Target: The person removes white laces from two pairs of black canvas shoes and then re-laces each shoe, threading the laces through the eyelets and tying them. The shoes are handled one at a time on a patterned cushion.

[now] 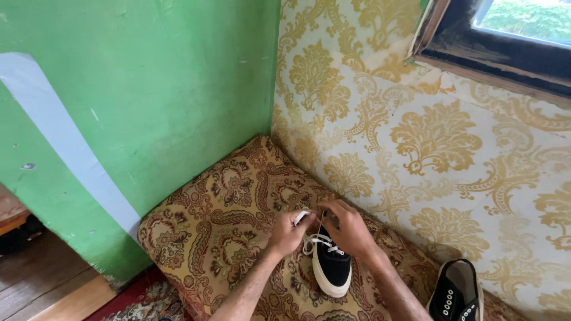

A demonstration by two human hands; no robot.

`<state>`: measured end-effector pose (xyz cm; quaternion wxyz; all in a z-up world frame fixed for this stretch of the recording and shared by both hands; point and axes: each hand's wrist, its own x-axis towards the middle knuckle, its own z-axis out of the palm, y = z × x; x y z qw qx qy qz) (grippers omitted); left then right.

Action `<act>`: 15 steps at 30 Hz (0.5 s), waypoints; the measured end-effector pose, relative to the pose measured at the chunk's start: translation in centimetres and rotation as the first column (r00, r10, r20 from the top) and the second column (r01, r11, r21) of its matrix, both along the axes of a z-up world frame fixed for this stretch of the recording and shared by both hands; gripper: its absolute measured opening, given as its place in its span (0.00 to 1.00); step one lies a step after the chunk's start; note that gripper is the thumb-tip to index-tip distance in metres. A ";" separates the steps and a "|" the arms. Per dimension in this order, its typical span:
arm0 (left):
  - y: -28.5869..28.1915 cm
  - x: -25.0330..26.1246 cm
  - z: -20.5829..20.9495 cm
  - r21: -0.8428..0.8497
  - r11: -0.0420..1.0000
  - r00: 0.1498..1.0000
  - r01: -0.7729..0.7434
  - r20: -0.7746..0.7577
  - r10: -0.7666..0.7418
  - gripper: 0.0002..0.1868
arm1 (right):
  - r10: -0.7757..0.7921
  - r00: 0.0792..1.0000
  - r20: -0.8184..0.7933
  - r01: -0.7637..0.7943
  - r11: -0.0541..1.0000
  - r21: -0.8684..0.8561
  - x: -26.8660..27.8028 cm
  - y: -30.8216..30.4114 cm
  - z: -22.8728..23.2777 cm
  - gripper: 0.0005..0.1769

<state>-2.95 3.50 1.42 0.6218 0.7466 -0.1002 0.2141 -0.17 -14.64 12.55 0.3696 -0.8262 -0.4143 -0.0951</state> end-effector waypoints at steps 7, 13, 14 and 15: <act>2.5 -1.4 1.2 -0.132 0.989 0.998 -0.068 -0.008 0.067 0.19 | -0.085 0.980 -0.181 0.030 0.957 -0.287 2.3 -1.1 -3.6 0.10; 3.7 -2.7 2.1 -0.175 0.981 0.992 -0.089 0.075 0.103 0.18 | -0.108 0.978 -0.181 0.065 0.971 -0.228 1.8 -0.8 -2.5 0.09; 4.0 -2.8 2.3 -0.194 0.977 0.987 -0.087 0.117 0.111 0.18 | -0.125 0.975 -0.184 0.083 0.971 -0.225 1.6 -0.6 -2.2 0.09; 4.2 -2.9 2.4 -0.213 0.973 0.980 -0.084 0.159 0.120 0.17 | -0.143 0.972 -0.186 0.100 0.970 -0.221 1.4 -0.4 -1.8 0.09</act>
